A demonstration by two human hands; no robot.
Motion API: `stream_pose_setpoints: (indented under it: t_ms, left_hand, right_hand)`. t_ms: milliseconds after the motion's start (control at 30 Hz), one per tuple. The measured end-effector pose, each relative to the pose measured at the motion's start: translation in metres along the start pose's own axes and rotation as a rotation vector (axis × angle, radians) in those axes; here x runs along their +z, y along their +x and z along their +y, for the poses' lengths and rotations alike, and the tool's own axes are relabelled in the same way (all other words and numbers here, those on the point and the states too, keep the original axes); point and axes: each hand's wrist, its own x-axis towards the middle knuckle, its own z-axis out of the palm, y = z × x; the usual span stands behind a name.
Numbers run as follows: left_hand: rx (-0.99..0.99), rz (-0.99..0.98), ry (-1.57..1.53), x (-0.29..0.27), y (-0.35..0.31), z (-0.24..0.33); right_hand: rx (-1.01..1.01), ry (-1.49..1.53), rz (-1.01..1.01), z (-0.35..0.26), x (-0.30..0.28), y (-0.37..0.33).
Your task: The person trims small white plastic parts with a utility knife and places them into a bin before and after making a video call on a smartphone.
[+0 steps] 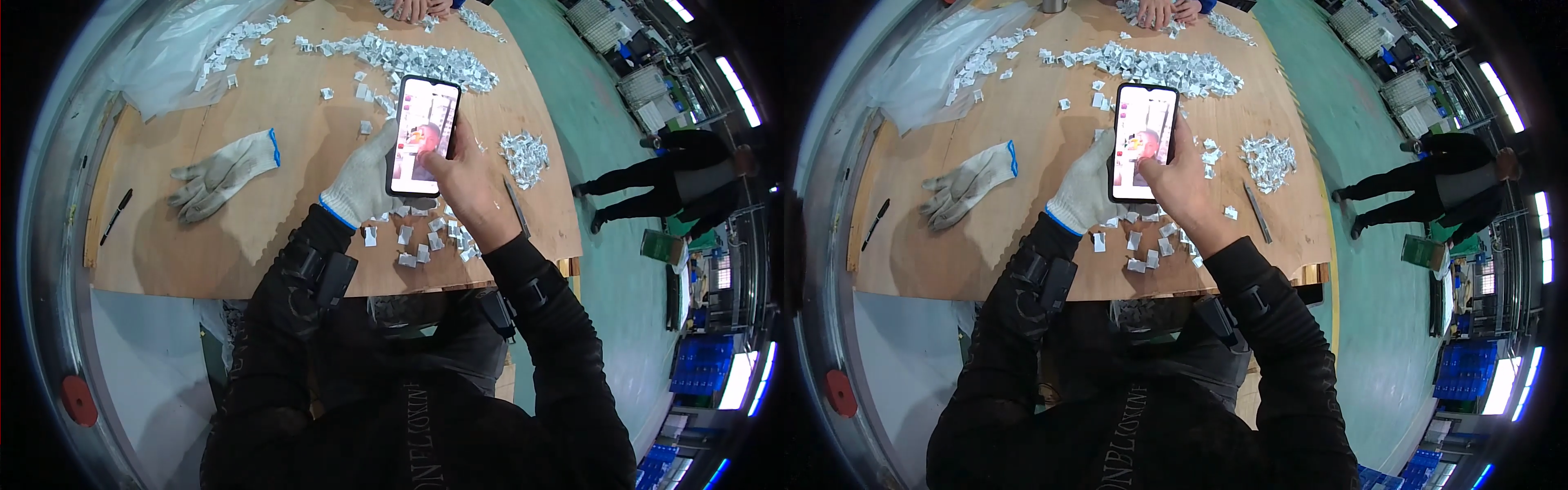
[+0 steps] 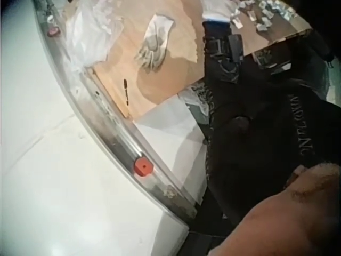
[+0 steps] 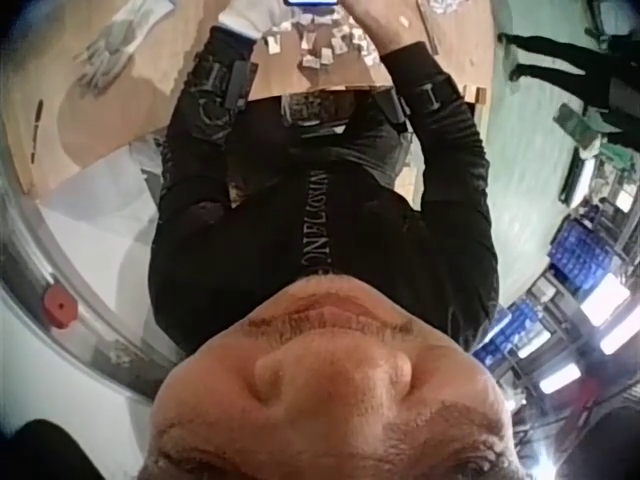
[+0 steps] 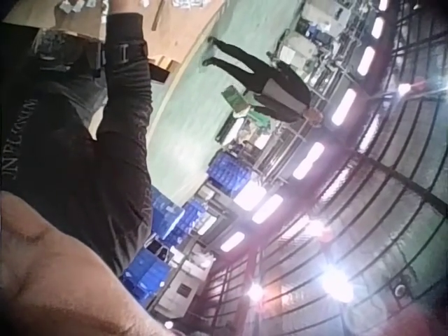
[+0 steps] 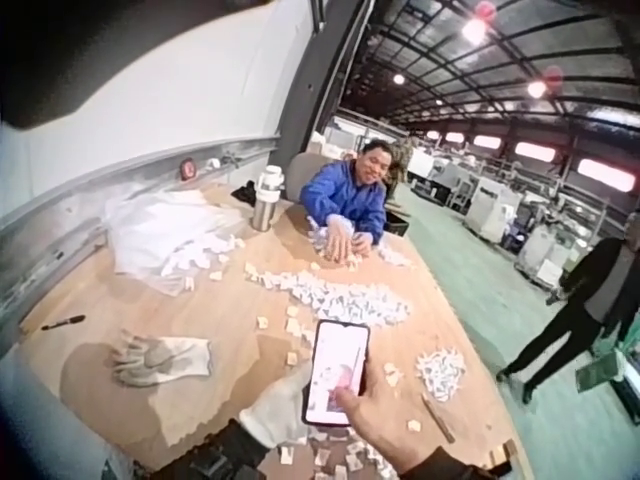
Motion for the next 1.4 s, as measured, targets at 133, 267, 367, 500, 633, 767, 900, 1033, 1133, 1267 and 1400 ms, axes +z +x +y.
stream_pose_setpoints:
  t_ms: [133,267,367,500,633,767,900,1033,1133,1267,1400]
  left_hand:
    - [0.015,-0.01,-0.015,-0.003,0.001,-0.002]
    - [0.24,-0.052,0.491,-0.005,-0.001,-0.004]
    - [0.241,-0.041,0.501,-0.005,0.0,-0.003]
    - [0.029,0.023,0.003,0.001,0.0,0.0]
    - [0.026,0.032,0.012,0.008,-0.002,0.003]
    - [0.01,0.021,0.048,0.009,-0.003,0.002]
    - [0.04,0.021,0.067,0.004,-0.002,0.0]
    - [0.073,-0.018,0.17,-0.001,0.001,-0.001]
    - [0.117,0.02,0.476,-0.007,0.003,-0.004]
    - [0.21,0.105,0.642,-0.014,0.007,-0.009]
    - [0.236,0.028,0.5,-0.009,0.005,-0.006]
  right_hand:
    - [0.01,-0.001,0.023,0.004,0.004,-0.002]
    - [-0.016,-0.05,0.041,0.01,0.007,0.004]
    - [0.006,0.045,0.015,0.008,0.004,0.0]
    - [0.056,0.092,-0.025,0.009,0.0,-0.012]
    - [0.045,0.124,-0.046,0.012,0.003,-0.02]
    - [0.088,0.156,-0.044,0.009,0.002,-0.018]
    - [0.114,0.176,-0.055,0.009,-0.001,-0.014]
    - [0.063,0.204,-0.012,0.012,-0.001,-0.008]
    - [0.051,0.192,0.018,0.013,0.0,-0.001]
    - [0.074,0.113,0.044,0.014,0.003,0.005]
    - [0.079,0.045,0.072,0.017,0.003,0.007]
